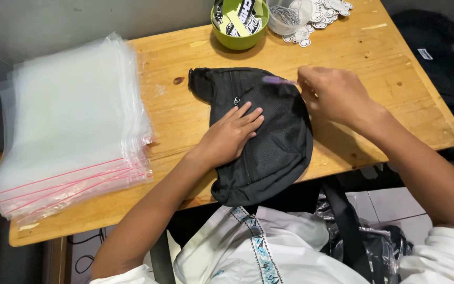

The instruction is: The person cleans the exterior of a black fanny pack using a toothbrush, then places a sticker on the front of the bag before sliding the bag into a plastic sleeve and sealing it.

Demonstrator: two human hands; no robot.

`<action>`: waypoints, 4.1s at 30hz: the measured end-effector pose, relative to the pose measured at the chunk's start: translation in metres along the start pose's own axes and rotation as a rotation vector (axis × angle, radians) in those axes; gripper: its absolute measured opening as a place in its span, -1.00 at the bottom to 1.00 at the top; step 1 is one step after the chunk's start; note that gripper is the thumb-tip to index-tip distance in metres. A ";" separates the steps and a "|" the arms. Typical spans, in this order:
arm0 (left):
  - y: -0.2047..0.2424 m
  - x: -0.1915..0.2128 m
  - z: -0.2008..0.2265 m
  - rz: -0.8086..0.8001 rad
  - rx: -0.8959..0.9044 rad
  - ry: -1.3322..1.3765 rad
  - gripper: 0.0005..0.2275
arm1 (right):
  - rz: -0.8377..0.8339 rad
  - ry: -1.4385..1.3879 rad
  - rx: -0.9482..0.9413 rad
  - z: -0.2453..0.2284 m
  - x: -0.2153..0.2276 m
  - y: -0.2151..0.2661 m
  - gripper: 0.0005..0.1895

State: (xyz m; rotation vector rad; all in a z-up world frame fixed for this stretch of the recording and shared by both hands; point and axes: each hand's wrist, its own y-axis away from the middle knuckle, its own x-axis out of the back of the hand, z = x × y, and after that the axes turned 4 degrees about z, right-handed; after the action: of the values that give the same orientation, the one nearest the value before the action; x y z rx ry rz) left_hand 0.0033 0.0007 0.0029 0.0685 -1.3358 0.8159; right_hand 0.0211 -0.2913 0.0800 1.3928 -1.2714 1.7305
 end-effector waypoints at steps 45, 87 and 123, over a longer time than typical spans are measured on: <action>-0.033 0.023 0.111 0.375 -0.063 0.029 -0.83 | -0.183 -0.523 -0.304 -0.048 0.064 0.135 -0.95; -0.041 0.011 0.109 0.629 -0.079 -0.029 -0.80 | -0.038 -0.039 -0.391 -0.014 0.018 0.033 -0.86; -0.022 0.007 0.112 0.543 -0.238 -0.047 -0.75 | 0.259 -0.706 0.238 -0.029 -0.018 0.068 -0.78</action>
State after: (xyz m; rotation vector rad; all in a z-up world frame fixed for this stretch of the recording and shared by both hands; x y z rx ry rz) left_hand -0.0777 -0.0661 0.0482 -0.4837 -1.5097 1.1025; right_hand -0.0447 -0.2889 0.0416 2.1845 -1.7053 1.6464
